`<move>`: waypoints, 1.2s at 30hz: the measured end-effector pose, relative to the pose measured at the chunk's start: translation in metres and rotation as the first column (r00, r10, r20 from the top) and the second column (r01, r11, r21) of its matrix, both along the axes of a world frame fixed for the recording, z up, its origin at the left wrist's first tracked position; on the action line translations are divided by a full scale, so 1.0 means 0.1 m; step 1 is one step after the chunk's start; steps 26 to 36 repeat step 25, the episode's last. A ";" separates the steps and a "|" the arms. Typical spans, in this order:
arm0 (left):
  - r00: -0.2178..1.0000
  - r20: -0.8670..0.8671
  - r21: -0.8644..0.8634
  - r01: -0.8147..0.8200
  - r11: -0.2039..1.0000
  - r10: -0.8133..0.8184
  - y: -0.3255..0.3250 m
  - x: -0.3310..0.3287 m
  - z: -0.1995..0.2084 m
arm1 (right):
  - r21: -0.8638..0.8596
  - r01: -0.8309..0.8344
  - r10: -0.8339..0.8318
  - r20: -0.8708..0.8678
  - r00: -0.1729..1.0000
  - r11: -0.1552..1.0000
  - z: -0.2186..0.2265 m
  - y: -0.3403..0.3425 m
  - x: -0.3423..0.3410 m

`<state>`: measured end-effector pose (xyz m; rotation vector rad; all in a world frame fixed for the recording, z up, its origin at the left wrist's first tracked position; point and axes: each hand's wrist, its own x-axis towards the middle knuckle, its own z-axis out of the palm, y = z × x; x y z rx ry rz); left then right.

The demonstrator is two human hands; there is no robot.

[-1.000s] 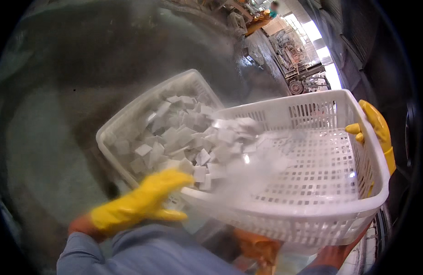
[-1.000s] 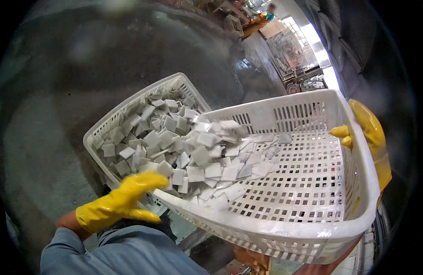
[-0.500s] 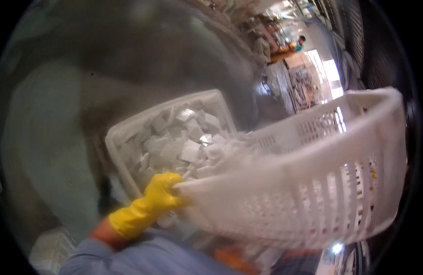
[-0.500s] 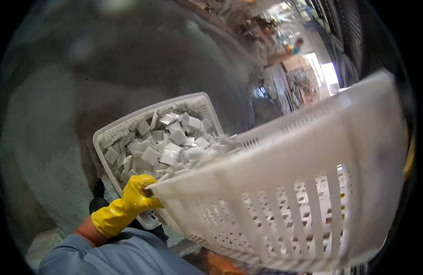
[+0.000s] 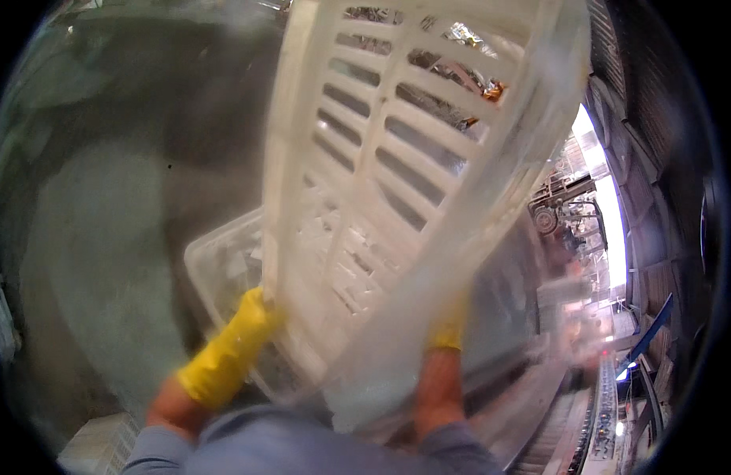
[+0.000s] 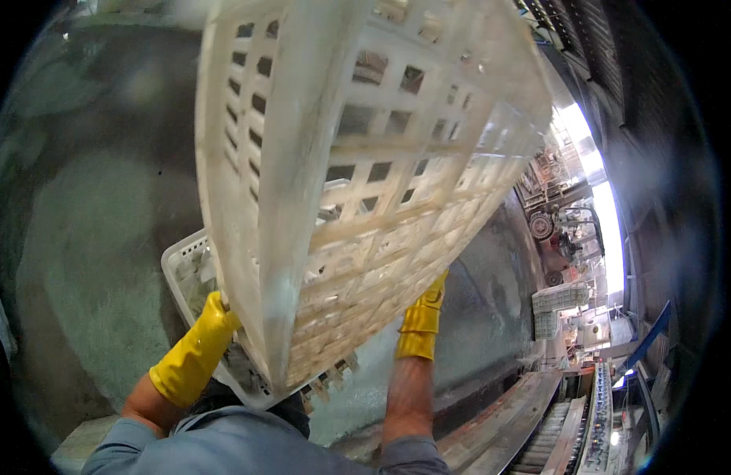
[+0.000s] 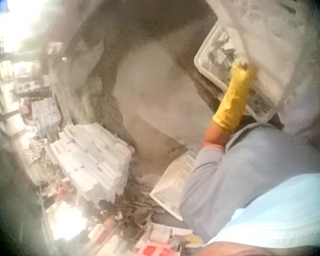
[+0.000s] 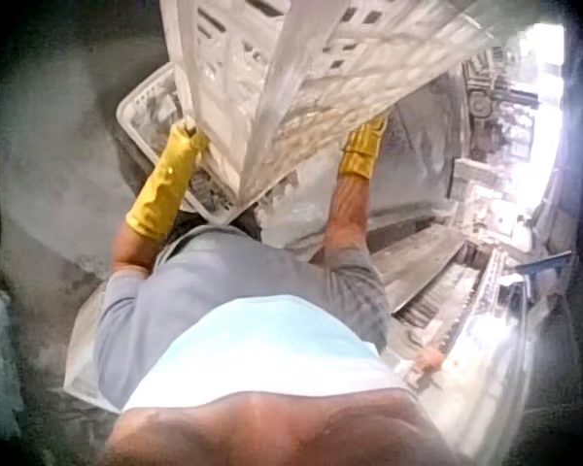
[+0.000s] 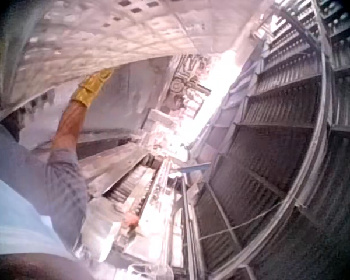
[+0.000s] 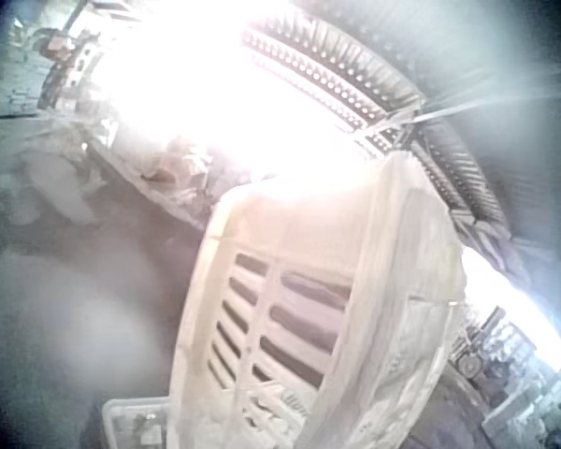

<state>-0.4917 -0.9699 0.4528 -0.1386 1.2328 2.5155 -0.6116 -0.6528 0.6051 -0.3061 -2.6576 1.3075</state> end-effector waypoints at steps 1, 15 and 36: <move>1.000 -0.001 0.027 -0.021 0.999 0.021 0.22 0.12 -0.23 | -0.008 -0.006 0.006 -0.010 1.000 1.000 0.02 0.09 0.00; 0.747 0.479 -0.089 -0.481 0.872 0.461 0.80 -0.21 -1.06 | 0.249 -0.033 0.038 -0.016 0.999 0.968 -0.83 1.14 -0.75; 0.810 0.379 -0.128 -0.434 0.892 0.448 -0.02 -1.06 -1.48 | 0.041 0.067 -0.061 -0.132 0.989 0.997 -1.45 1.37 -1.86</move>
